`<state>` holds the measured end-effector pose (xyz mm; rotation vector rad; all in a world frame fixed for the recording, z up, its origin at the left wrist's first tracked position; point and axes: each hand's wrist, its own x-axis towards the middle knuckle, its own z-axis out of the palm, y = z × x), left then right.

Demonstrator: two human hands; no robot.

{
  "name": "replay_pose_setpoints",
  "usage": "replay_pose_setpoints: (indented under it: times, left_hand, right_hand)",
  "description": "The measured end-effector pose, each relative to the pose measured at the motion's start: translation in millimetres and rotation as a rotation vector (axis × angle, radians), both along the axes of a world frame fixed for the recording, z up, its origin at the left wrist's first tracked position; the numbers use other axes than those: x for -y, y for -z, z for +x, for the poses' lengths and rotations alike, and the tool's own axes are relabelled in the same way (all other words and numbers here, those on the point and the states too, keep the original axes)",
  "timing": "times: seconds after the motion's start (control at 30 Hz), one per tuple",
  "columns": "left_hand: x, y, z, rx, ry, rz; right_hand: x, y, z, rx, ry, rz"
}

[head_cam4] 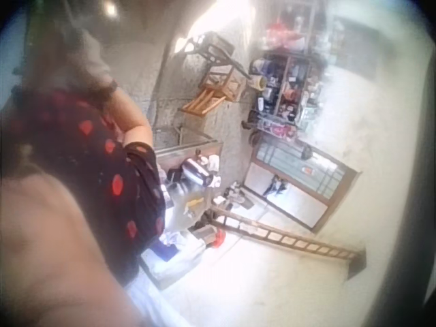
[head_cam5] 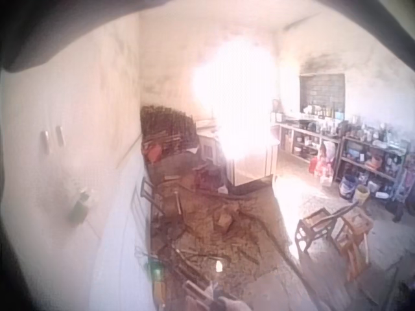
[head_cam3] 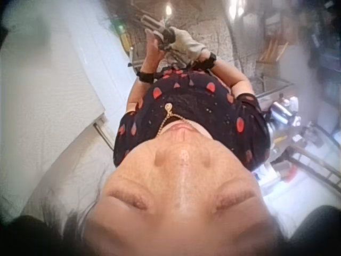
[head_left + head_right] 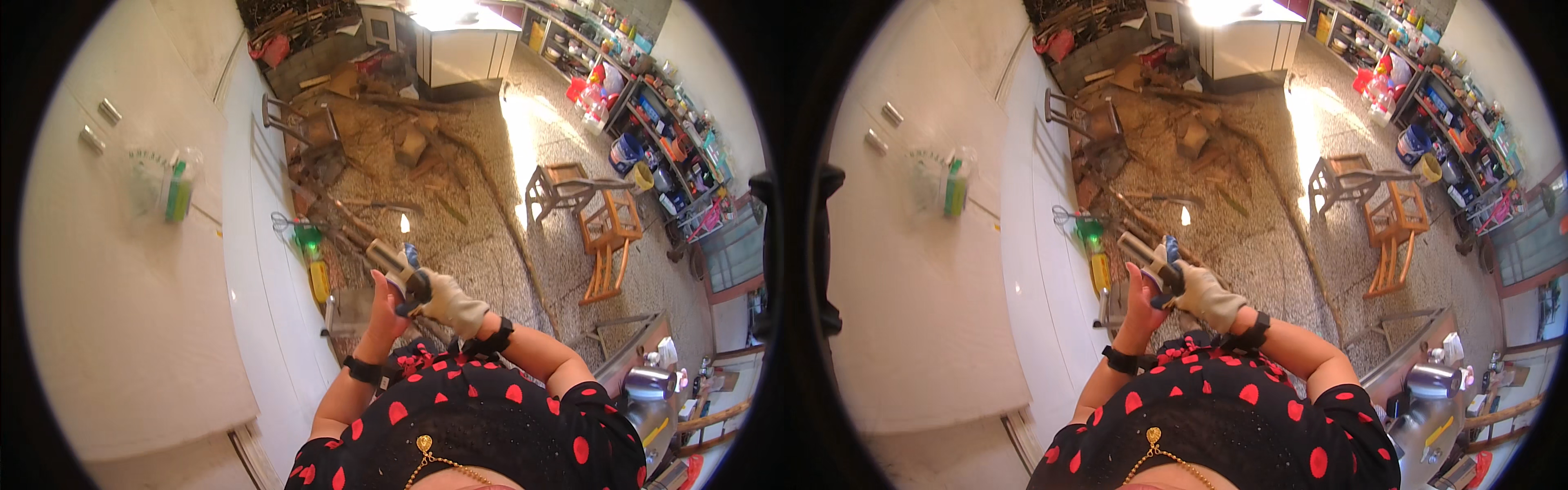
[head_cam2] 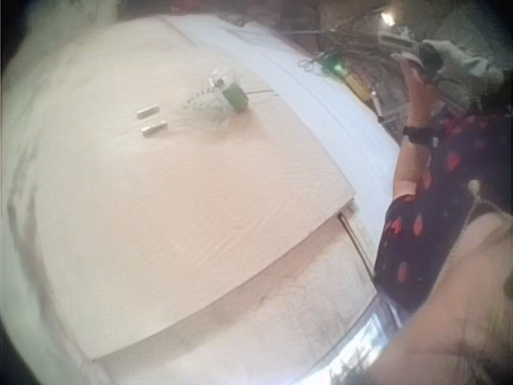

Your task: The person uses a reciprocating saw to cut a piece of wood lying on a rug in a cluttered room. They hold the wood steady with one hand while operating the saw with the other, cutting through the material.

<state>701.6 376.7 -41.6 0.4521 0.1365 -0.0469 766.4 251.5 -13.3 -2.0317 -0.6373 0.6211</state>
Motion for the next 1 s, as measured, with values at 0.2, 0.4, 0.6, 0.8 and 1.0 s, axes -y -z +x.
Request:
replay_pose_setpoints:
  times: [0.2,0.4,0.6,0.8,1.0]
  left_hand:
    - [-63,-9,65,0.058,-0.020,0.027]
    - [-125,20,102,0.607,0.095,-0.311]
    - [-149,20,101,0.043,-0.220,0.111]
    - [-171,20,155,-0.140,-0.411,0.030]
    - [-179,34,276,-0.415,-0.464,0.017]
  right_hand:
    - [-66,-9,71,0.103,-0.051,0.056]
    - [-112,-8,117,0.146,-0.036,0.068]
    - [-169,-11,154,-0.122,-0.142,0.208]
    - [-203,-5,213,0.122,-0.425,0.103]
    - [-215,24,345,-0.080,-0.554,0.253]
